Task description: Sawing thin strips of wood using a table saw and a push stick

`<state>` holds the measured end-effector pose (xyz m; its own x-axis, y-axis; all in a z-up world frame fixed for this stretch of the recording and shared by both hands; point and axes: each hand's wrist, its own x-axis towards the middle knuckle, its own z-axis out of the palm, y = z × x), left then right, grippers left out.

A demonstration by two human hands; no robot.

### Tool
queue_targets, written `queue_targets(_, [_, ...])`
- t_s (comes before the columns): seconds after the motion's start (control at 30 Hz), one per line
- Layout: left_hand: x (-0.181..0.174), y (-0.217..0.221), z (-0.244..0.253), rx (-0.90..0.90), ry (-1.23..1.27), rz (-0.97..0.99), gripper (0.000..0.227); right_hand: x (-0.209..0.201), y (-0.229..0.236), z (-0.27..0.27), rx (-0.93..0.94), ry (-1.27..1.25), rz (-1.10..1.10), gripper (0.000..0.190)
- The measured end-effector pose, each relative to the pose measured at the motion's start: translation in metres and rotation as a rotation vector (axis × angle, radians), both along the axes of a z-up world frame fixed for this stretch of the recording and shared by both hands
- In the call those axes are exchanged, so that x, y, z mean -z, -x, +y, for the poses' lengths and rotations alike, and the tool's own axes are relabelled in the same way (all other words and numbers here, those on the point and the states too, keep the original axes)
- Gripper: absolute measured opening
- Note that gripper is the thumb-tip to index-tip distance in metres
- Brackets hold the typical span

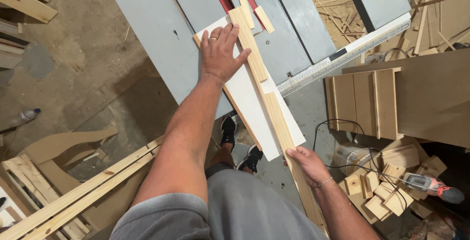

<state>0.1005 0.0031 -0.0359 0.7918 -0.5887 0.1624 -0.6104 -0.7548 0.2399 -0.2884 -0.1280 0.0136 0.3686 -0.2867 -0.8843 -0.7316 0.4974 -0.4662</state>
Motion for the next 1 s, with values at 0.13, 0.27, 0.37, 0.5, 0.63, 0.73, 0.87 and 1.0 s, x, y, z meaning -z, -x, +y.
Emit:
queue_targets(0.13, [-0.001,-0.002,0.0,-0.001,-0.001,-0.005,0.076,-0.003,-0.005,0.0,-0.001,-0.007,0.003,0.026])
queue_targets(0.27, [-0.019,-0.001,0.001,0.026,0.014,-0.001,0.072,-0.02,-0.017,-0.005,-0.156,-0.033,0.08,0.028])
queue_targets(0.37, [-0.021,-0.002,0.002,0.028,0.011,0.045,0.073,-0.014,-0.014,-0.006,-0.14,-0.037,0.056,0.027])
queue_targets(0.5, [-0.024,-0.003,0.001,0.026,-0.016,0.069,0.073,-0.014,-0.015,-0.005,-0.129,-0.043,0.058,0.027])
queue_targets(0.63, [-0.03,-0.004,0.001,0.031,-0.054,0.062,0.074,-0.019,-0.019,-0.003,-0.109,-0.028,0.065,0.027])
queue_targets(0.73, [-0.026,-0.004,0.002,0.031,-0.024,0.03,0.073,-0.016,-0.018,-0.003,-0.102,-0.026,0.056,0.026])
queue_targets(0.87, [-0.027,-0.006,0.001,0.029,-0.038,0.048,0.074,-0.014,-0.018,-0.003,-0.101,-0.03,0.056,0.026])
queue_targets(1.0, [-0.028,-0.007,0.002,0.026,-0.05,0.054,0.073,-0.016,-0.021,-0.004,-0.113,-0.026,0.044,0.027])
